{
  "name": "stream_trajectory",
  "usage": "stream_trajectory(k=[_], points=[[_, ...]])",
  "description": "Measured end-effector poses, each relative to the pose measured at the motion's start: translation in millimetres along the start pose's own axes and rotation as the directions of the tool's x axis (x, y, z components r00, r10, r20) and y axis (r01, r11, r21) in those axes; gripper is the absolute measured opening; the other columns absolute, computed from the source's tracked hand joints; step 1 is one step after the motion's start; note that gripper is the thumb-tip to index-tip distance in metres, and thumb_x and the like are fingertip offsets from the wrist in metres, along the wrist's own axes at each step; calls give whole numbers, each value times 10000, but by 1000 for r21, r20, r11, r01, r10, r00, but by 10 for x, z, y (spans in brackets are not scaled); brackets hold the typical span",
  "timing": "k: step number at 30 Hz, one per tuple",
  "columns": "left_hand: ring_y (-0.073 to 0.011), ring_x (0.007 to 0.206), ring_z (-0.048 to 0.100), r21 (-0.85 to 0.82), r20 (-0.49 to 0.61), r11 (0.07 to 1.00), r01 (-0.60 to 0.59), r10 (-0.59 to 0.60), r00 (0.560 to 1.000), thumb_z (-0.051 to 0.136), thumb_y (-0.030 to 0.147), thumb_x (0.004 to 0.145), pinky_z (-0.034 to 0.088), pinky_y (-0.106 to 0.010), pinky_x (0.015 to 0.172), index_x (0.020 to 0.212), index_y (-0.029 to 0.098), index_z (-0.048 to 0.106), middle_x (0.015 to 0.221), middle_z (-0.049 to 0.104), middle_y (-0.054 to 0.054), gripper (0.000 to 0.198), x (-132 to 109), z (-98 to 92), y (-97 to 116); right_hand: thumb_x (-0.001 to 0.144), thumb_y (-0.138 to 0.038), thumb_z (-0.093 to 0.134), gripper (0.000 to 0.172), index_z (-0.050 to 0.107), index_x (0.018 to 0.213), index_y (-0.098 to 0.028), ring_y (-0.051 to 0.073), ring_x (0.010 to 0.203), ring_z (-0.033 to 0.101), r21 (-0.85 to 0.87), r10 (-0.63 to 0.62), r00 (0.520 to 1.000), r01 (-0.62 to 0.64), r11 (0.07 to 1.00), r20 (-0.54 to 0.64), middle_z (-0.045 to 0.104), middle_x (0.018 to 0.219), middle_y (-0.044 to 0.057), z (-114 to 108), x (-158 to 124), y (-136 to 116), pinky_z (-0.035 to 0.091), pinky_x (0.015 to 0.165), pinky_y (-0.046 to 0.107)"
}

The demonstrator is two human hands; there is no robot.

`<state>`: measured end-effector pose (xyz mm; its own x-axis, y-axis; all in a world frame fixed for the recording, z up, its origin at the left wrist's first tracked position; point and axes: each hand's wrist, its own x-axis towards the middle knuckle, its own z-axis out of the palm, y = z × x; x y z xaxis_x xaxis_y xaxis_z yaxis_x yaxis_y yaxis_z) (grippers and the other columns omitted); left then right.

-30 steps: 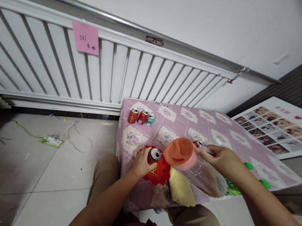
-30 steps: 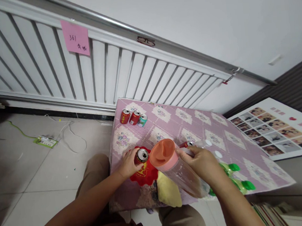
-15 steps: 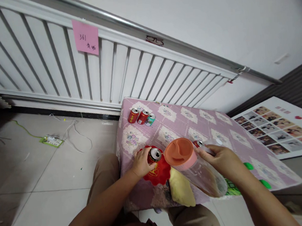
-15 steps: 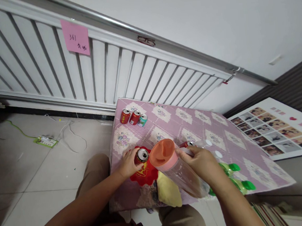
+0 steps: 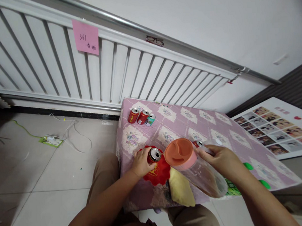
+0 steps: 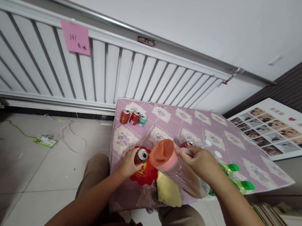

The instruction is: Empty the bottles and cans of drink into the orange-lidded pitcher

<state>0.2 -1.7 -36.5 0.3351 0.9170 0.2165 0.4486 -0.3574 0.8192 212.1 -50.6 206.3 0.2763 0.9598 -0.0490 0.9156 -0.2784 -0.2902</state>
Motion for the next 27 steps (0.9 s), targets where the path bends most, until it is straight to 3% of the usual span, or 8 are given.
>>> stream_trajectory(k=[5, 19, 27], points=[[-318, 1290, 548, 1, -1, 1000, -1, 1, 1000, 792, 274, 698, 326, -543, 1150, 1361, 237, 462, 1383, 601, -98, 741, 0, -1, 1, 729, -741, 558, 579, 690, 686, -178, 182, 591, 542, 15, 4, 1000, -4, 1000, 17, 613, 589, 26, 15, 11, 31, 390, 523, 270], [-314, 1306, 537, -2, 6, 1000, 6, -6, 1000, 794, 284, 695, 314, -536, 1159, 1369, 258, 460, 1400, 590, -98, 752, -1, 10, -13, 738, -729, 524, 577, 595, 556, -187, 138, 516, 422, -14, -11, 1000, 11, 1000, 19, 459, 505, -6, 20, 1, -30, 331, 469, 259], [-316, 1303, 542, 12, 13, 1000, 8, -8, 1000, 791, 287, 702, 317, -540, 1155, 1363, 255, 458, 1394, 595, -99, 741, 1, -7, 1, 755, -720, 531, 568, 579, 548, -193, 138, 504, 432, -23, -29, 999, 30, 999, 17, 469, 497, -7, 45, 19, -17, 328, 456, 259]])
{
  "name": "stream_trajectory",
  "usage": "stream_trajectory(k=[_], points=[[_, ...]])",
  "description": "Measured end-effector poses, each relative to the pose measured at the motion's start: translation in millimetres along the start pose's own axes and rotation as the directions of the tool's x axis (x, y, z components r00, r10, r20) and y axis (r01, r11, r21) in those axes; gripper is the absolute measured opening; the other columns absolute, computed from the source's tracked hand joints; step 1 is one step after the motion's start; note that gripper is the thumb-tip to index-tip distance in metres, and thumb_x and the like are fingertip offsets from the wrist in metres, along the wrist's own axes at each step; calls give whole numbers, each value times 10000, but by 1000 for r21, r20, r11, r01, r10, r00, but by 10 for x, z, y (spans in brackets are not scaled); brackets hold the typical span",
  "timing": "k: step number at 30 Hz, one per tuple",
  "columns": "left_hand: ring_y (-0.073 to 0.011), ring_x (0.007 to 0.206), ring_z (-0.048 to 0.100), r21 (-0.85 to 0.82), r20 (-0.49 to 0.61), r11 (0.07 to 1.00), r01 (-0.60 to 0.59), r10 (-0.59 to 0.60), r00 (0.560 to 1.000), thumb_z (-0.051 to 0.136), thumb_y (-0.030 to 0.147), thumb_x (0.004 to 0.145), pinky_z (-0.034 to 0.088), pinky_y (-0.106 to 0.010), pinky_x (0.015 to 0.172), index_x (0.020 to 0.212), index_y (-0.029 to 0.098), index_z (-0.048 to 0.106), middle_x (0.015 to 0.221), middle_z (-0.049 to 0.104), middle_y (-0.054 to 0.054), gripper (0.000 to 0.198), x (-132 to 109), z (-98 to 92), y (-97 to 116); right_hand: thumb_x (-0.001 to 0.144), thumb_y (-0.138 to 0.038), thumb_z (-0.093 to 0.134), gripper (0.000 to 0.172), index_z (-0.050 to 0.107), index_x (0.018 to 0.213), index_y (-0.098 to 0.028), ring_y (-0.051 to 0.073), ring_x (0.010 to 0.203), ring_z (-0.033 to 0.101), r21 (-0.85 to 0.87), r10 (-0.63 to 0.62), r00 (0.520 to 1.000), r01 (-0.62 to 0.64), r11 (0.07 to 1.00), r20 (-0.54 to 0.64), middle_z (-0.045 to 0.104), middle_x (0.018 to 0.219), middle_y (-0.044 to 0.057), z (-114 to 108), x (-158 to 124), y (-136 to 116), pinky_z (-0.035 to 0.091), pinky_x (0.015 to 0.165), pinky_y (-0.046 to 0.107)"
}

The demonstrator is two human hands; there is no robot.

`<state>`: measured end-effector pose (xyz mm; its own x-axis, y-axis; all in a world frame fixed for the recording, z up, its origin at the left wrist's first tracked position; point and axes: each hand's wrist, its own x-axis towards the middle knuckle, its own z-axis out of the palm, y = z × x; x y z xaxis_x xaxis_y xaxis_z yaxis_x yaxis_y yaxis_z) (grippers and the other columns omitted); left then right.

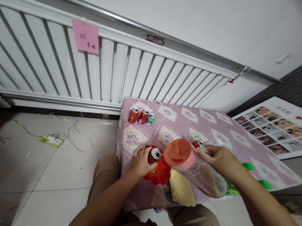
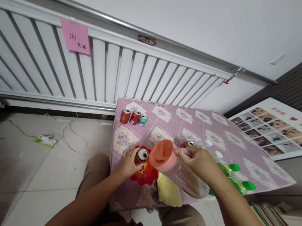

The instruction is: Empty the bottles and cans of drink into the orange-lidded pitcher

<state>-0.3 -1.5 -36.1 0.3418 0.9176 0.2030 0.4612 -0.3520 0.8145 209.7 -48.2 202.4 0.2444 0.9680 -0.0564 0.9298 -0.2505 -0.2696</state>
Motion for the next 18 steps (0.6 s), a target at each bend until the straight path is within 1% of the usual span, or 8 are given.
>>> stream_trajectory(k=[8, 13, 18], points=[[-306, 1297, 542, 0, 4, 1000, 3, -3, 1000, 792, 282, 703, 322, -528, 1146, 1361, 246, 451, 1396, 595, -98, 742, -4, -22, 19, 768, -681, 576, 532, 593, 552, -195, 138, 486, 458, 17, -47, 999, 48, 999, -24, 502, 484, -10, -11, -13, -44, 336, 446, 257], [-309, 1300, 539, -10, 7, 1000, 9, -9, 1000, 794, 275, 703, 314, -531, 1153, 1364, 256, 454, 1394, 595, -96, 743, -3, -38, 32, 770, -677, 583, 534, 589, 536, -197, 128, 467, 435, 29, -70, 997, 71, 997, -41, 502, 459, -10, -9, -23, -85, 319, 429, 252], [-310, 1288, 548, -3, 10, 1000, 3, -3, 1000, 796, 276, 700, 321, -528, 1148, 1357, 246, 460, 1376, 607, -96, 738, 2, -42, 30, 770, -670, 578, 530, 590, 533, -197, 128, 467, 434, 27, -69, 997, 70, 997, -28, 514, 465, -7, 3, -11, -92, 312, 427, 252]])
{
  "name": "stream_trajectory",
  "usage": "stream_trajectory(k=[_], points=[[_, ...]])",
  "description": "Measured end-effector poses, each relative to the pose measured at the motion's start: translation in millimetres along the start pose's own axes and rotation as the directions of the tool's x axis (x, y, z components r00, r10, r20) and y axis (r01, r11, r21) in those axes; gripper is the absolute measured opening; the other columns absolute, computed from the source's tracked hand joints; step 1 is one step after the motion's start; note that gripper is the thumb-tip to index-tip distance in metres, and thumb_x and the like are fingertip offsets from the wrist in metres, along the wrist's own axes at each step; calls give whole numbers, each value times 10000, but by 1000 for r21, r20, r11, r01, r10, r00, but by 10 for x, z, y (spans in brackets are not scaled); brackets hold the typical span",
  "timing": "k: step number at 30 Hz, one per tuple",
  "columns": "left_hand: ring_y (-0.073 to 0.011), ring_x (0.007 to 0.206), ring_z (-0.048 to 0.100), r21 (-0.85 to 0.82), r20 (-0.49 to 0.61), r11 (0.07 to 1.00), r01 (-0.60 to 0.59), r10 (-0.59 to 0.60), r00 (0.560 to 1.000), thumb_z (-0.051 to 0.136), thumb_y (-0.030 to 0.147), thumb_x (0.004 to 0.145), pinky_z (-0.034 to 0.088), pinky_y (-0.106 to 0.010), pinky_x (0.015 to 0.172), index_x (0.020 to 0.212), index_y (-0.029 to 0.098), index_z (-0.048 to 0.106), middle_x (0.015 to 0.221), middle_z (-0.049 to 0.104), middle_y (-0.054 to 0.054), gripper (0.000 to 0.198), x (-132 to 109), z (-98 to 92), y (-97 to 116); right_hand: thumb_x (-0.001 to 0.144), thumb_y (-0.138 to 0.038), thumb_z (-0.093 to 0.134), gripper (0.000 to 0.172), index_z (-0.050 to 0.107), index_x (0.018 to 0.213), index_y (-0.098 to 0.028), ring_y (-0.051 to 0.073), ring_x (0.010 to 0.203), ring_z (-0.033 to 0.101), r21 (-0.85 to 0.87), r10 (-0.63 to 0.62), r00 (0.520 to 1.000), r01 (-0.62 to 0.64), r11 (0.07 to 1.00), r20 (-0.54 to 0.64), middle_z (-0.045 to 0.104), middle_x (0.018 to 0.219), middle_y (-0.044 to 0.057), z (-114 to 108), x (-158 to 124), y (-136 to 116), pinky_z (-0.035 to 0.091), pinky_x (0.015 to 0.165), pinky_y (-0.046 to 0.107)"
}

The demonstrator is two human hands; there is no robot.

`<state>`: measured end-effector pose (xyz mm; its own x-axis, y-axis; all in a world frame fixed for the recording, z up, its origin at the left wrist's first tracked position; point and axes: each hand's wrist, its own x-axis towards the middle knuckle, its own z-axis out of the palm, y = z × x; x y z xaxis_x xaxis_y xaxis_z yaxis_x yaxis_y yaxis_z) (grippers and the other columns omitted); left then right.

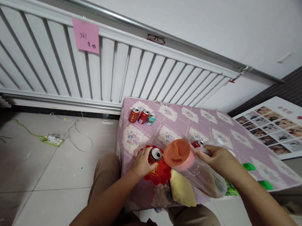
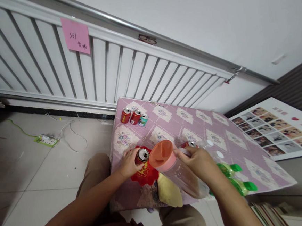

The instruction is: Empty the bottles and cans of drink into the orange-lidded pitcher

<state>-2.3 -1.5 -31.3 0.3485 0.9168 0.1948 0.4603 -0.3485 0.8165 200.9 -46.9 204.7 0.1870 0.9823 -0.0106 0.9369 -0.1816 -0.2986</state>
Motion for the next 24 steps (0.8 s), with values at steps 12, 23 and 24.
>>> stream_trajectory(k=[12, 23, 24], points=[[-307, 1280, 552, 12, -3, 1000, -9, 9, 1000, 797, 286, 697, 316, -524, 1150, 1354, 244, 459, 1378, 606, -99, 740, 4, 15, -19, 765, -662, 587, 517, 611, 548, -193, 138, 476, 461, 2, 14, 1000, -14, 1000, 0, 507, 463, -10, 36, -5, 16, 322, 445, 258], [-312, 1283, 547, -5, -17, 1000, -14, 14, 1000, 800, 263, 684, 314, -539, 1159, 1358, 257, 458, 1380, 597, -91, 757, 5, 45, -30, 766, -664, 542, 510, 645, 592, -196, 146, 474, 467, 66, 48, 999, -49, 997, 9, 490, 473, -22, 151, -52, 141, 352, 450, 262], [-312, 1283, 547, -8, -19, 1000, -13, 13, 1000, 801, 257, 682, 314, -541, 1158, 1358, 257, 459, 1381, 596, -93, 758, 4, 47, -28, 768, -660, 540, 506, 657, 607, -195, 151, 486, 483, 79, 50, 999, -51, 996, 9, 510, 487, -19, 156, -63, 146, 367, 461, 264]])
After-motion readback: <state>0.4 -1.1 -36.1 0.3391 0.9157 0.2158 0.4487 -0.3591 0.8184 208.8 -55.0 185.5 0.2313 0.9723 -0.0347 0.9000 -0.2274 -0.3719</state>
